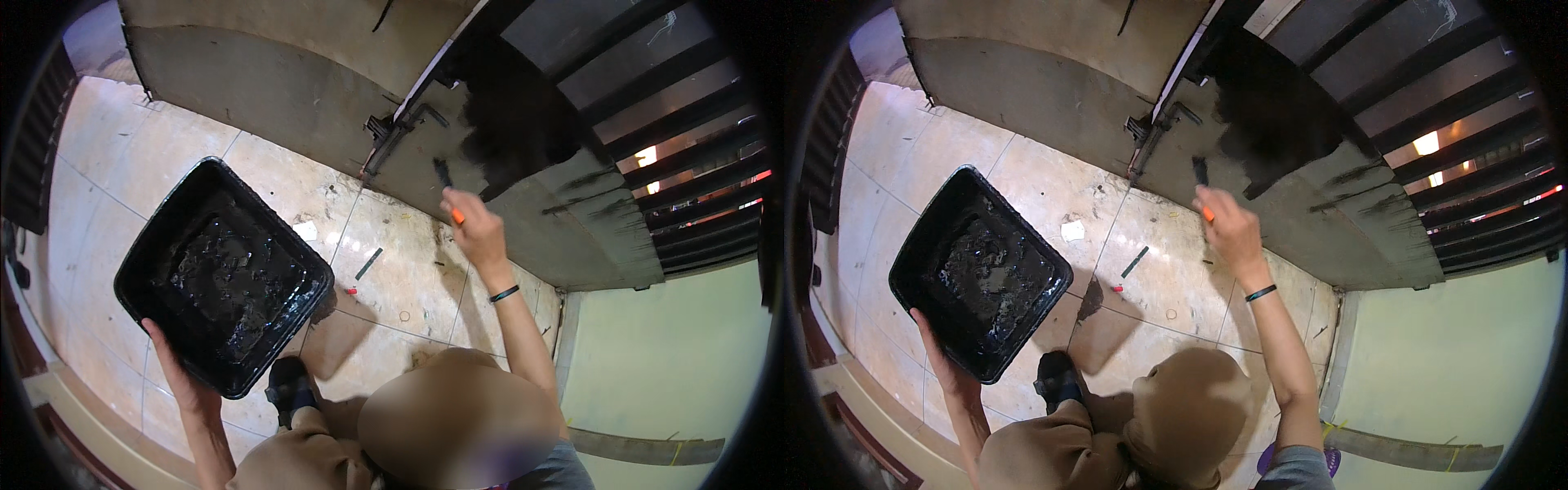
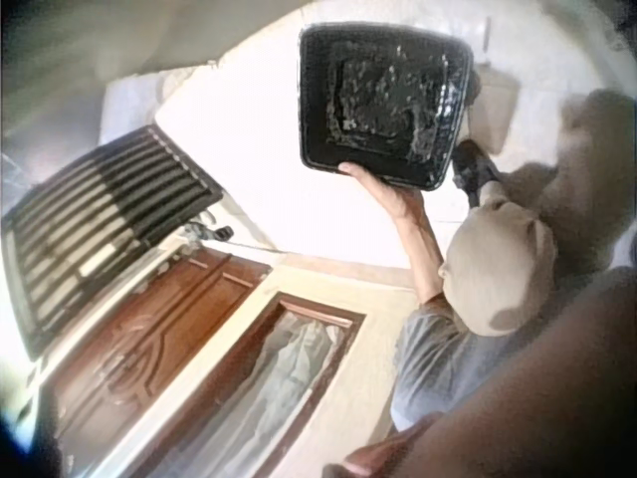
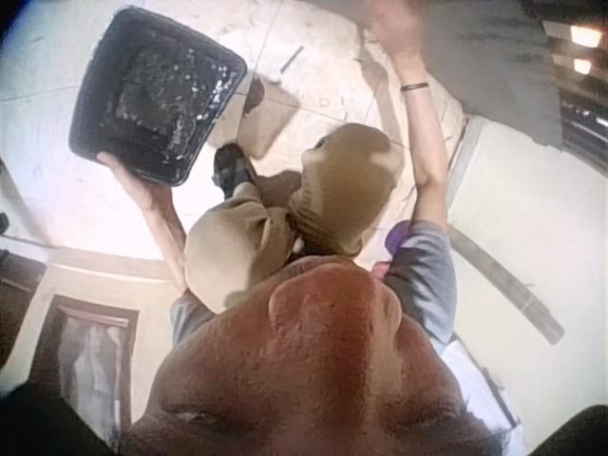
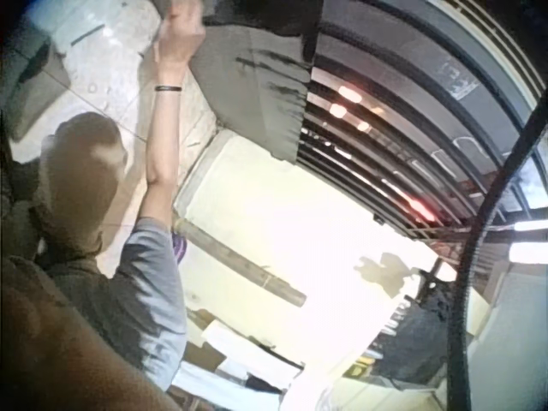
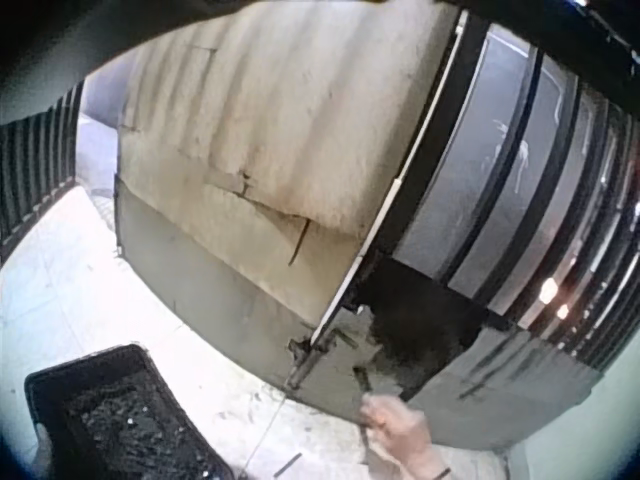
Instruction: The person paints the lower panel of a metal gate using a brush dipped into a black container of paint.
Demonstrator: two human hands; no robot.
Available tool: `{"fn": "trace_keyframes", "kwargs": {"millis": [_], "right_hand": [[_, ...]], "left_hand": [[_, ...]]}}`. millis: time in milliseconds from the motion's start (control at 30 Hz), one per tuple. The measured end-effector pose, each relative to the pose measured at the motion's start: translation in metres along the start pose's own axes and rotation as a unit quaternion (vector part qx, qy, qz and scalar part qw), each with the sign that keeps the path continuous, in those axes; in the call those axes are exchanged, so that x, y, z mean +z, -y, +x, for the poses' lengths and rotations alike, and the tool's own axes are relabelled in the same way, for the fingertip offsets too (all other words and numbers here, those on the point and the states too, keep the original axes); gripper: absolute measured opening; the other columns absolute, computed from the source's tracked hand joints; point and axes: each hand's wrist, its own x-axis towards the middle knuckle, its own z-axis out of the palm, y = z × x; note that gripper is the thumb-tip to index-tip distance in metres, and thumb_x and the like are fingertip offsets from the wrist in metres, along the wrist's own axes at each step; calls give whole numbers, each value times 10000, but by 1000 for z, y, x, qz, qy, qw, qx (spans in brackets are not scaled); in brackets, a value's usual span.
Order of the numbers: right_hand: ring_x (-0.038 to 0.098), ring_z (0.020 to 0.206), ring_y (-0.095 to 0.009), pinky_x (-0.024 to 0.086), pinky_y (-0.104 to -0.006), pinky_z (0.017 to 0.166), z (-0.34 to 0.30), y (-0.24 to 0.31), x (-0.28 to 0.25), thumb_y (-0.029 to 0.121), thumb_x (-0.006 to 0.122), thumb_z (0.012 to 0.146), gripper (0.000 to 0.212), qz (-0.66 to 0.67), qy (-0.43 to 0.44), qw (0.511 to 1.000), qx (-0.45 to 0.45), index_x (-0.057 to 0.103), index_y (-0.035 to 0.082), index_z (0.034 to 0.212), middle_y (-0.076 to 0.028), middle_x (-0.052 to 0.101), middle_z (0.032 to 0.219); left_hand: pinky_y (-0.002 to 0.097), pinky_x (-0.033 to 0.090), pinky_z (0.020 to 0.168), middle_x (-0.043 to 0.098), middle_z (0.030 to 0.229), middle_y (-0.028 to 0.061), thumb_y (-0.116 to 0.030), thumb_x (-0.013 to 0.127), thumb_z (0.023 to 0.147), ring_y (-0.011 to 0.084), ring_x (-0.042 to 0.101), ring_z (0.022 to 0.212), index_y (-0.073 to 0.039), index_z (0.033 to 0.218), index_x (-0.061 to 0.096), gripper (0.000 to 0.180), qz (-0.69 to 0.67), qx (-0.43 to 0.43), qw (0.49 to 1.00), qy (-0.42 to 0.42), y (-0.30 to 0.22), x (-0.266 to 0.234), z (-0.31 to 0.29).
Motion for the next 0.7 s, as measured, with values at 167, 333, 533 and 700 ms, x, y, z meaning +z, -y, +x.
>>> {"fn": "trace_keyframes", "kwargs": {"millis": [167, 333, 533, 700], "right_hand": [[756, 889, -290, 615, -362, 706, 66, -2, -61, 43, 786, 868, 335, -42, -136, 990, -8, 740, 88, 1197, -133, 750, 1147], [755, 861, -282, 605, -355, 690, 38, -4, -72, 23, 782, 841, 397, -211, -131, 968, -48, 745, 104, 1228, -147, 738, 1165], [751, 856, -291, 599, -354, 680, -35, -11, -62, 50, 808, 823, 430, -72, -51, 996, 22, 740, 104, 1244, -146, 749, 1114], [745, 817, -286, 592, -351, 667, -9, -35, -134, 49, 807, 838, 431, -213, -177, 961, -28, 733, 78, 1261, -156, 751, 1107]], "left_hand": [[418, 305, 1261, 388, 1667, 104, -671, 469, 1051, 291, 403, 1504, -64, 1637, 343, 853, -13, 3, 1000, 3, 2, -3, -1], [438, 326, 1251, 397, 1657, 111, -651, 455, 1066, 293, 408, 1500, -74, 1640, 333, 823, -25, 1, 1000, 10, 6, 4, 1], [450, 307, 1261, 349, 1685, 116, -677, 469, 1047, 301, 372, 1523, -86, 1654, 310, 862, -16, -13, 1000, 11, 8, 15, 5], [483, 312, 1257, 294, 1707, 142, -714, 458, 1031, 334, 337, 1541, -83, 1673, 249, 924, 17, -17, 1000, 12, 13, 27, 5]]}}
